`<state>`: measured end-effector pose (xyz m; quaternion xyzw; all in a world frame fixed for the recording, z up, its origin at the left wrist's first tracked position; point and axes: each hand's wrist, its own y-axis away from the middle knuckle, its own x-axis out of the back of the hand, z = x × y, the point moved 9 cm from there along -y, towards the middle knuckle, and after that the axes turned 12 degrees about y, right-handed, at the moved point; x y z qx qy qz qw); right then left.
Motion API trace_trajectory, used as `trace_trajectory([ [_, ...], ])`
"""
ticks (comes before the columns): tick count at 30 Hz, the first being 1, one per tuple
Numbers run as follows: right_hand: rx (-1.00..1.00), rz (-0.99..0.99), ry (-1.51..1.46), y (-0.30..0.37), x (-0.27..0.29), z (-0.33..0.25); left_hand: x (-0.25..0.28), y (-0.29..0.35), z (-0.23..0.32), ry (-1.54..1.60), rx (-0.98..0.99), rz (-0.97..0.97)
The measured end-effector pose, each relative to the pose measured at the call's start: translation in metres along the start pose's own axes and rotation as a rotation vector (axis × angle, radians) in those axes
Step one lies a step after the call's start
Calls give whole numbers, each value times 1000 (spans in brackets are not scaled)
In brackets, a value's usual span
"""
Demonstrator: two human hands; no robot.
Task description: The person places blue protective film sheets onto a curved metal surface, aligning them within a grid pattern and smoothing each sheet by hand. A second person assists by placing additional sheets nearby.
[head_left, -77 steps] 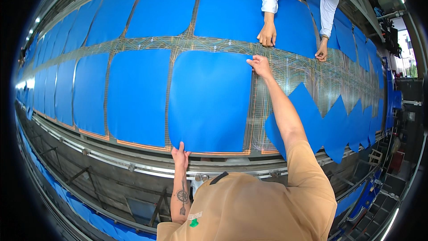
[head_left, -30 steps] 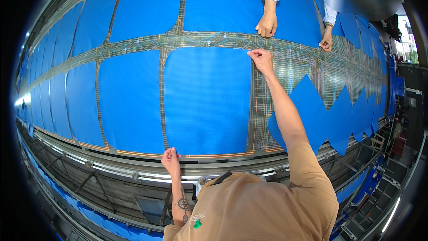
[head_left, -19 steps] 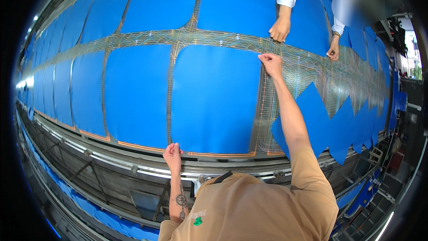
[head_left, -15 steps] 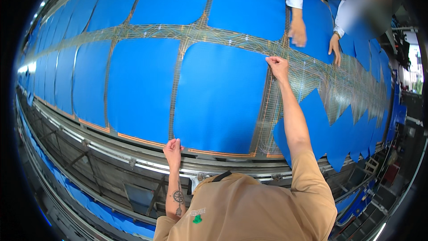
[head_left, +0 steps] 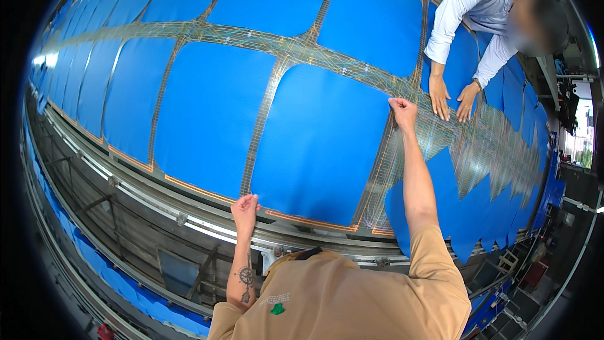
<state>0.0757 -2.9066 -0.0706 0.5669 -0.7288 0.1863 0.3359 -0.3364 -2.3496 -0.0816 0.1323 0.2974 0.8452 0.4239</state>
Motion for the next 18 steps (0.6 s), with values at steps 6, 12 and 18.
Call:
trace_trajectory([
  [6, 3, -15, -6, 6, -3, -14, 8, 1, -8, 36, -12, 10],
  [12, 38, -7, -10, 3, -1, -7, 4, 0, -1, -11, -16, 4],
  [18, 39, -33, 6, 7, -2, -18, 6, 2, -5, 4, -1, 32],
])
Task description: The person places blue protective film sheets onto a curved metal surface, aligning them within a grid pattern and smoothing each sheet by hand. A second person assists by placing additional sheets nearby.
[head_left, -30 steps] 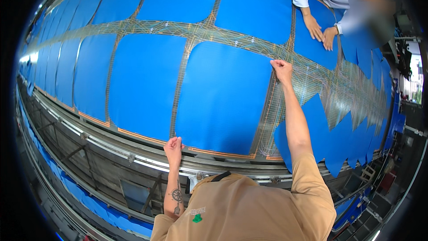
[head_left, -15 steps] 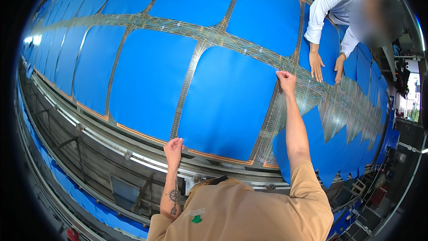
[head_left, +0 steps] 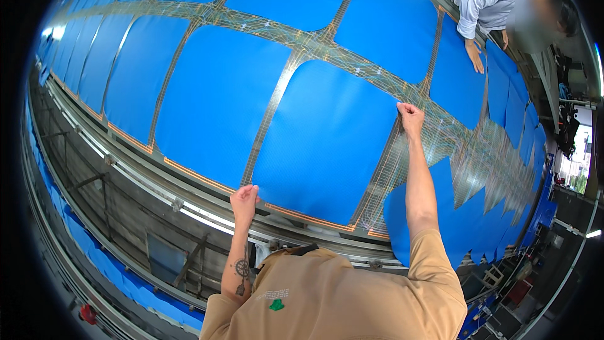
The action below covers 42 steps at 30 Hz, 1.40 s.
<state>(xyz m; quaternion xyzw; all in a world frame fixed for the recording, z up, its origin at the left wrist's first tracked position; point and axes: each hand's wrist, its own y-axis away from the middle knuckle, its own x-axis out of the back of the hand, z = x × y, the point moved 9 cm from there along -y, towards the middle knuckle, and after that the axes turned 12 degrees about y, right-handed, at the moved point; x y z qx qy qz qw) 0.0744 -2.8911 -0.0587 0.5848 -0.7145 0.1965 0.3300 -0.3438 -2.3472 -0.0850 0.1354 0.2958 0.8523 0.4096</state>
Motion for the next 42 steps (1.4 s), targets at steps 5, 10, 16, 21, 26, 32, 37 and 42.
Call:
trace_trajectory([
  [5, 9, -3, -3, -3, 1, 4, -3, 1, 5, -15, -8, -9],
  [10, 12, 5, 5, -3, 1, 6, -4, 3, 7, 20, 4, 16],
  [16, 11, -3, -2, -2, -1, 3, -2, 3, 7, 29, -3, 36],
  [21, -11, -18, -47, -2, -1, 5, -14, 15, 27, 44, -59, 41],
  [26, -30, -47, -57, -6, 0, 15, -8, 17, 14, 24, -23, 74],
  [32, -44, -69, -50, -4, -4, 9, -4, 11, 4, 17, 24, 86],
  [37, -22, -41, -5, -7, -2, 11, -4, 10, 5, 9, 38, 94],
  [42, -22, -41, -20, -10, 0, 18, -5, 12, 9, 28, 32, 101],
])
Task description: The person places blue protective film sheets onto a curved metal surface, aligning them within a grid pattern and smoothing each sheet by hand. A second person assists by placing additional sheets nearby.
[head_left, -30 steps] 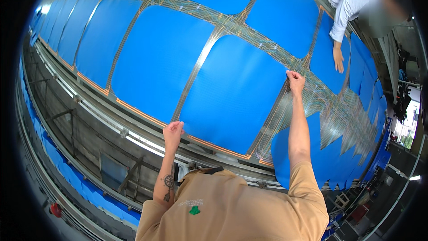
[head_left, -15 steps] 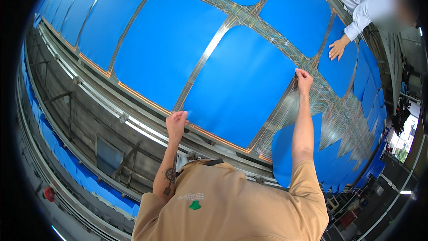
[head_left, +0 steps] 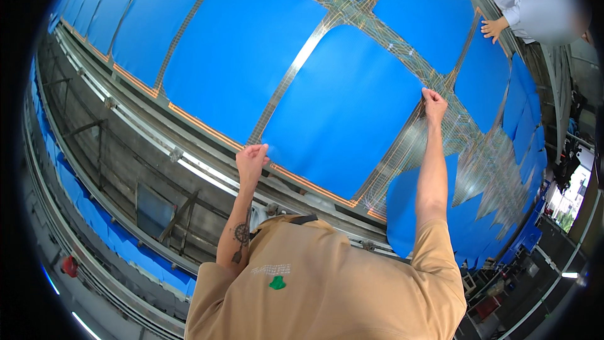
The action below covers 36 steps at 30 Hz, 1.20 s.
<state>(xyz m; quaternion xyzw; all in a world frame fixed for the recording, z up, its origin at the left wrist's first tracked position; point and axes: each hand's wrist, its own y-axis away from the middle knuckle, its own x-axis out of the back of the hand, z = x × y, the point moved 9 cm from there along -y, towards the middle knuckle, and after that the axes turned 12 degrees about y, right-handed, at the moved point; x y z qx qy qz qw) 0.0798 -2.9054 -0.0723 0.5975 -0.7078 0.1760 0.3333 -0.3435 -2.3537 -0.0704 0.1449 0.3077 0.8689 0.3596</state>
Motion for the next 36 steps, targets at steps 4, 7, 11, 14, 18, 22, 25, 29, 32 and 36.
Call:
trace_trajectory([
  [4, -7, -37, -44, 2, -4, -4, -3, 8, 7, 1, -6, 38],
  [7, -14, -46, -37, 4, -5, -5, 3, 11, 3, 12, -9, 43],
  [11, -8, -37, 23, -1, -1, 2, 5, 5, -3, -28, 19, 40],
  [14, -18, -39, 25, -1, -4, 2, 7, 4, -5, -37, 38, 61],
  [18, -27, -37, 35, 2, -3, -3, 7, 6, -3, -33, 47, 83],
  [22, -36, -36, 62, 0, -3, -2, 7, 6, -3, -21, 37, 89],
  [25, -24, -25, 41, -2, -1, 1, 2, 10, 2, 12, -33, 62],
  [29, -31, -44, 43, -3, -3, 0, -8, 26, 8, 14, -114, 2],
  [32, -51, -60, 43, -3, -4, 2, -3, 27, 8, 34, -121, 47],
  [36, -36, -58, 32, -2, -5, 2, 10, 23, 9, -84, -93, 81],
])
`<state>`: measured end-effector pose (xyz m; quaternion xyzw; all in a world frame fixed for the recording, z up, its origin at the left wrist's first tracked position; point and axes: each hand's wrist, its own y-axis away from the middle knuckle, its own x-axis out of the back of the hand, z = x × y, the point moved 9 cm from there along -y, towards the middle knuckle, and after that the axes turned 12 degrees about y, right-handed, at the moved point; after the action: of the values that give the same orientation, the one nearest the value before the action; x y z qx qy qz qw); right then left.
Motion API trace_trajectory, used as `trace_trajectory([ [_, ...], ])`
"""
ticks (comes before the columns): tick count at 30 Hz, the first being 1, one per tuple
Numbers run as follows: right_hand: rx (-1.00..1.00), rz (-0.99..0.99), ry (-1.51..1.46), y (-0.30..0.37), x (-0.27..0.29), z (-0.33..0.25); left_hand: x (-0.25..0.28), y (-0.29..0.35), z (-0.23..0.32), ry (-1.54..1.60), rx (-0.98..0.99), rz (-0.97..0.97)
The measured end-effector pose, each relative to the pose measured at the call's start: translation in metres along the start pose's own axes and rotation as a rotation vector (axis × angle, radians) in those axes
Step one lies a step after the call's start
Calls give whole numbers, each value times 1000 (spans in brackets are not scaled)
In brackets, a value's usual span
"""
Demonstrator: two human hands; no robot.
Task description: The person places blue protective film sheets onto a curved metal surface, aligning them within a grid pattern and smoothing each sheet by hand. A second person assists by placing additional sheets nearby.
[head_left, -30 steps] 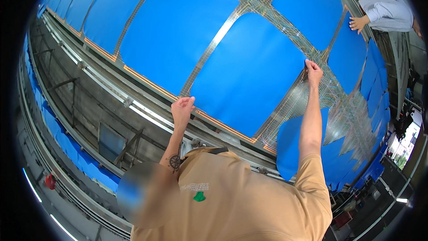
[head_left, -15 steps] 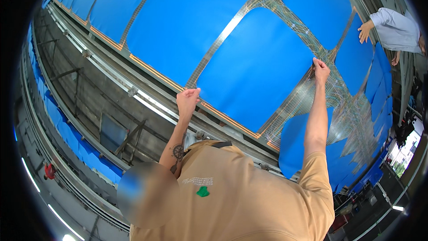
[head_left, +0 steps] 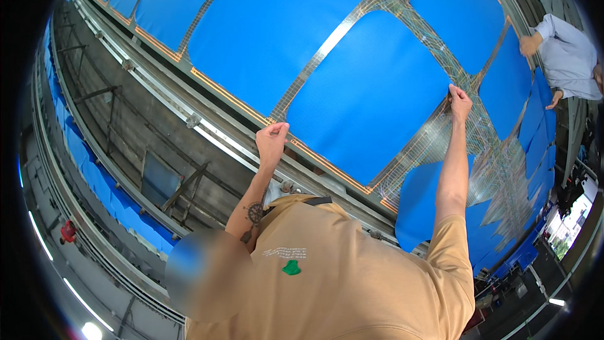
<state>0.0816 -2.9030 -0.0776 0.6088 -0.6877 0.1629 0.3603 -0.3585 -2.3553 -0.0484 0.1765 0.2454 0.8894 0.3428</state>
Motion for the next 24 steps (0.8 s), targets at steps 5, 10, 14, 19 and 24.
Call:
trace_trajectory([
  [5, 28, 6, -32, -2, 4, 6, -6, -10, -2, -51, -26, -16],
  [10, 52, 28, 19, -5, -3, 6, -2, -7, -14, 22, 66, 2],
  [14, 65, 58, -89, -2, -3, 4, -4, -12, -24, 58, 100, -12],
  [19, 21, 86, -77, 10, 6, -8, -2, -18, -28, 16, 93, 4],
  [24, -1, 119, -22, 13, 10, -13, -1, -21, -28, 15, 80, 13],
])
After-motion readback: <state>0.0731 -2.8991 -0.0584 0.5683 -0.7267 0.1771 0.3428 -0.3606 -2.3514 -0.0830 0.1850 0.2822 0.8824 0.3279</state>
